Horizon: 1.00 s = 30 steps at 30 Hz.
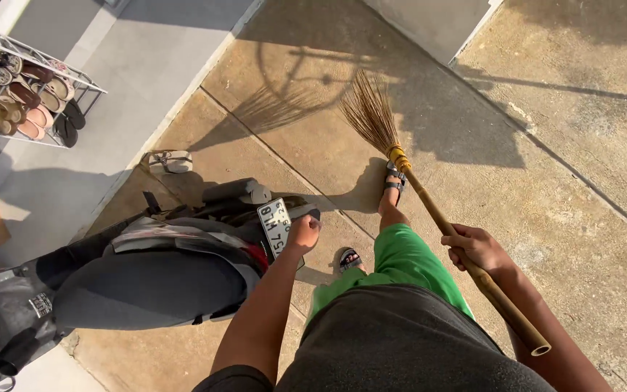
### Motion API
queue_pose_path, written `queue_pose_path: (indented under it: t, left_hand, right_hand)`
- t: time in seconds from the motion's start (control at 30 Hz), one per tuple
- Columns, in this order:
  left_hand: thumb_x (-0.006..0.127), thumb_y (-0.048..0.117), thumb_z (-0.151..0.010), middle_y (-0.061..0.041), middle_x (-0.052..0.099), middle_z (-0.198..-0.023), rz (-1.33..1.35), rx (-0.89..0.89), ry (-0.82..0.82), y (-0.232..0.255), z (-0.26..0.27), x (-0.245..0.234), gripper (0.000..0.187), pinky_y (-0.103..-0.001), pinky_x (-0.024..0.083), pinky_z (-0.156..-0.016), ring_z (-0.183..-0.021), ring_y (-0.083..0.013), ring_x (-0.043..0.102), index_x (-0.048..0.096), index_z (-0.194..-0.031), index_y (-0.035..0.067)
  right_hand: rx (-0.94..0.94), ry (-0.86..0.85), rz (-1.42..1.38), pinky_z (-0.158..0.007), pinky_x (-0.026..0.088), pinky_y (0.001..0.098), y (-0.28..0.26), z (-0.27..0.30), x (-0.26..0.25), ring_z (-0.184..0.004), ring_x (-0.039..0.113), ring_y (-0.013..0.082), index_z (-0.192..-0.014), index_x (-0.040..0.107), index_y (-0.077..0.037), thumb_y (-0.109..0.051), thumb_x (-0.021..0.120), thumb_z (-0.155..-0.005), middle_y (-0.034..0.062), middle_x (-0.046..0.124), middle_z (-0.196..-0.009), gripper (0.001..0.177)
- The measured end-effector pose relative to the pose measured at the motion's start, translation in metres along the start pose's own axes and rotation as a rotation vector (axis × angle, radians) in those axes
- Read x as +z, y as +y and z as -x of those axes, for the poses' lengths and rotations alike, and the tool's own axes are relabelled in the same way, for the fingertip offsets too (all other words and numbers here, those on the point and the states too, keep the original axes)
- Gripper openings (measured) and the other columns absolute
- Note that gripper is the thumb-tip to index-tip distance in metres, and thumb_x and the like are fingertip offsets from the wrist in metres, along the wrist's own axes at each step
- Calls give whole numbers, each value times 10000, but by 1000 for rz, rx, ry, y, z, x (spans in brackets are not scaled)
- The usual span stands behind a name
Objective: Sweeping a concrete driveway area and moving items like corrugated sheets and wood scraps to tidy the space.
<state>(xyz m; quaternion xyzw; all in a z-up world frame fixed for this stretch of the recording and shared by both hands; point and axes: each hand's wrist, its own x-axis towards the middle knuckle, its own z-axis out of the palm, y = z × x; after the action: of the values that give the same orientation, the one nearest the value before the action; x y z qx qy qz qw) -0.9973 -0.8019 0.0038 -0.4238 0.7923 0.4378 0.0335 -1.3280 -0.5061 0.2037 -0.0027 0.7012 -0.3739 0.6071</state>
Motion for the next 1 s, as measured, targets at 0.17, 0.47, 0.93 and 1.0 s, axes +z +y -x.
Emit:
queue_pose_path:
  t: [0.17,0.47,0.93,1.0]
  left_hand:
    - [632,302,-948,-194,716,-892,-56,-409,-155,-28,-10,-25,289,-501,542,-763,-867,-389,707,691,-938,19]
    - [653,257,-927,-108,749,-890,319,-679,64,5,-114,-76,255,-439,538,-743,-828,-264,738,701,-935,7]
    - [678,243,-813,-168,723,-1055,-728,139,-516,-98,-365,-297,284,-547,538,-696,-996,-396,678,717,-1017,49]
    - [659,283,-884,-170,742,-1013,-476,-177,-372,-57,-420,-362,271,-500,546,-757,-961,-371,695,725,-1007,50]
  right_hand:
    - [-13,-79,59,-470,469,296,-110,-76,-36,-509,544,136,-1190,665,35,-212,674,-934,39,576,-623,356]
    - [-56,-196,100,-419,431,298,-359,-198,-77,-471,515,141,-1102,637,25,-157,657,-939,45,551,-595,245]
    - [47,-255,-507,-438,383,235,-608,-549,17,-541,469,79,-906,581,-49,-162,637,-1002,-10,509,-698,158]
    - [113,-200,-587,-437,375,232,-594,-557,20,-541,459,80,-903,573,-50,-175,644,-1006,-5,500,-702,177]
